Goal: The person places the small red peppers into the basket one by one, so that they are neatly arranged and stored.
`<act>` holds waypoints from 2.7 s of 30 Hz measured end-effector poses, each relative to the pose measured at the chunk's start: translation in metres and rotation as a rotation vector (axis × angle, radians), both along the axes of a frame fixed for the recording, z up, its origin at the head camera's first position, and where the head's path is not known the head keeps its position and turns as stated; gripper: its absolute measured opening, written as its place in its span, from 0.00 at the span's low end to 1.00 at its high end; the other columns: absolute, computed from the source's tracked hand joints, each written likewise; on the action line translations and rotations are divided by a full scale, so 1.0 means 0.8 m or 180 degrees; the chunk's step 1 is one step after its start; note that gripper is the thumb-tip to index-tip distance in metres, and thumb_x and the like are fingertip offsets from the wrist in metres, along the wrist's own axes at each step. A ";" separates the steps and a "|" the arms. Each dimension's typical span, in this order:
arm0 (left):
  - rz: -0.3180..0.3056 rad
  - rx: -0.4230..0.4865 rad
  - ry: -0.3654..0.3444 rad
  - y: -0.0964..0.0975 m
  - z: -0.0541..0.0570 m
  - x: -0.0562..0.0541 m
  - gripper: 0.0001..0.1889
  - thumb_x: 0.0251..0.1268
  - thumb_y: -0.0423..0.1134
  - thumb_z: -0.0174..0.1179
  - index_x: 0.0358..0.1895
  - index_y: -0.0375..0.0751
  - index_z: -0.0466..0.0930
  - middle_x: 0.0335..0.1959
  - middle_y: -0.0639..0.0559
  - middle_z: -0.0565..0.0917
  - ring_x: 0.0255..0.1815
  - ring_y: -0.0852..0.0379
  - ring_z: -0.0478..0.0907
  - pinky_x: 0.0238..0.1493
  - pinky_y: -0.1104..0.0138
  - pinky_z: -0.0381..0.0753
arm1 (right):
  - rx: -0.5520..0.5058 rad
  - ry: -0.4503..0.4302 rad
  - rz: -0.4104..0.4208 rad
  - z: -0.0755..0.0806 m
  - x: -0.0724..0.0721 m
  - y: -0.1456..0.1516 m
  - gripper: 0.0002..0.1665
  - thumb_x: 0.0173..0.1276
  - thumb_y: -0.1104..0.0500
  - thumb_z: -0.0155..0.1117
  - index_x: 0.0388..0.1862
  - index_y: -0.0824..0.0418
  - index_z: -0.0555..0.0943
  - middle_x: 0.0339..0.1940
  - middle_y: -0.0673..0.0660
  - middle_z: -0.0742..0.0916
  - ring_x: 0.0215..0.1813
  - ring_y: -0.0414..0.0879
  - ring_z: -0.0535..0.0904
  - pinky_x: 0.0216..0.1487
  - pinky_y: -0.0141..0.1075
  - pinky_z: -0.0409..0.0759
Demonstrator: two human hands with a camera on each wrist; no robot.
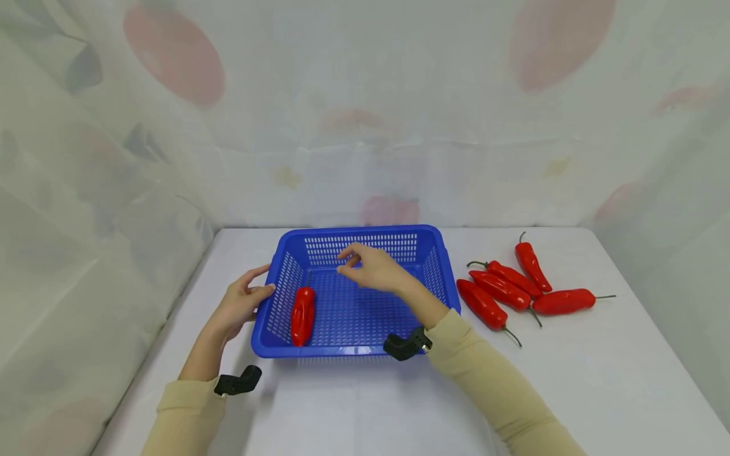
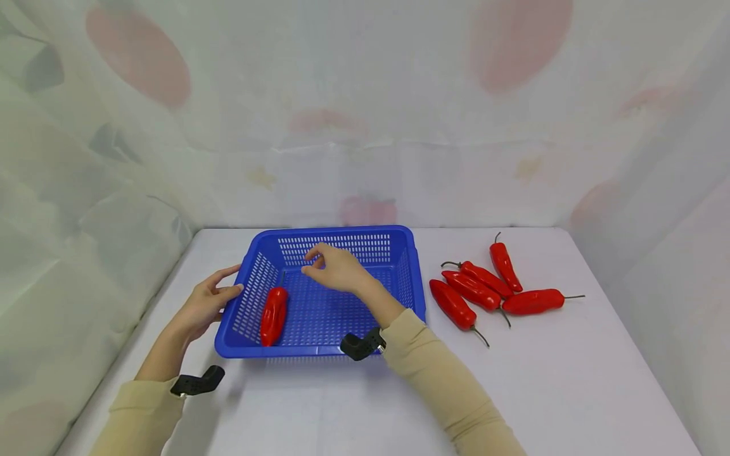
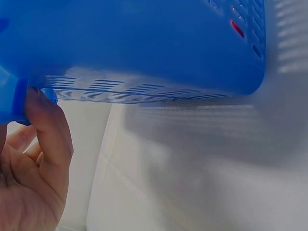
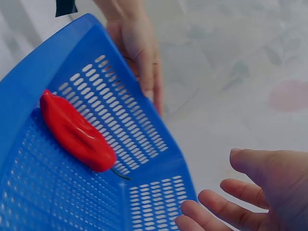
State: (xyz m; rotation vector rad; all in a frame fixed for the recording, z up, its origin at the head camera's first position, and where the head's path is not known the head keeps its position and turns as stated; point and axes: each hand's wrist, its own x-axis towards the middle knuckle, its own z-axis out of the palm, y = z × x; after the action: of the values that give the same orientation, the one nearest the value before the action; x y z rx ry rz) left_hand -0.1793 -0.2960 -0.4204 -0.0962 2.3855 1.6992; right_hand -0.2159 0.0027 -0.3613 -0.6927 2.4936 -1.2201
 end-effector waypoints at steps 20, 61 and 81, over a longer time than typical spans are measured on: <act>-0.0022 -0.0025 0.0007 -0.002 0.000 0.000 0.33 0.66 0.46 0.53 0.72 0.50 0.51 0.50 0.29 0.77 0.35 0.48 0.84 0.35 0.52 0.83 | -0.0321 0.0633 -0.0483 0.018 0.021 0.067 0.19 0.66 0.54 0.56 0.56 0.54 0.72 0.46 0.51 0.82 0.47 0.45 0.79 0.42 0.35 0.82; 0.0040 -0.0057 -0.0025 0.000 0.000 0.003 0.33 0.66 0.47 0.53 0.72 0.51 0.51 0.51 0.29 0.76 0.35 0.48 0.84 0.35 0.53 0.83 | -0.0520 0.1336 -0.2191 -0.160 -0.020 0.259 0.29 0.64 0.42 0.57 0.64 0.34 0.65 0.56 0.43 0.79 0.55 0.41 0.75 0.48 0.40 0.80; 0.0050 -0.0066 -0.0035 0.000 -0.001 0.002 0.33 0.66 0.48 0.53 0.72 0.51 0.51 0.52 0.29 0.75 0.36 0.47 0.84 0.35 0.53 0.83 | -0.0403 0.0981 -0.2988 -0.171 0.037 0.352 0.32 0.64 0.41 0.56 0.67 0.38 0.62 0.64 0.47 0.73 0.62 0.46 0.70 0.50 0.20 0.74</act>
State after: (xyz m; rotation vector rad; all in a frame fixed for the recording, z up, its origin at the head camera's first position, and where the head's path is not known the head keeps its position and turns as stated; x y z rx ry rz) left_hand -0.1779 -0.2958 -0.4213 -0.1275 2.4009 1.6767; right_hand -0.1864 0.2844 -0.4980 0.3897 3.1381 -1.6433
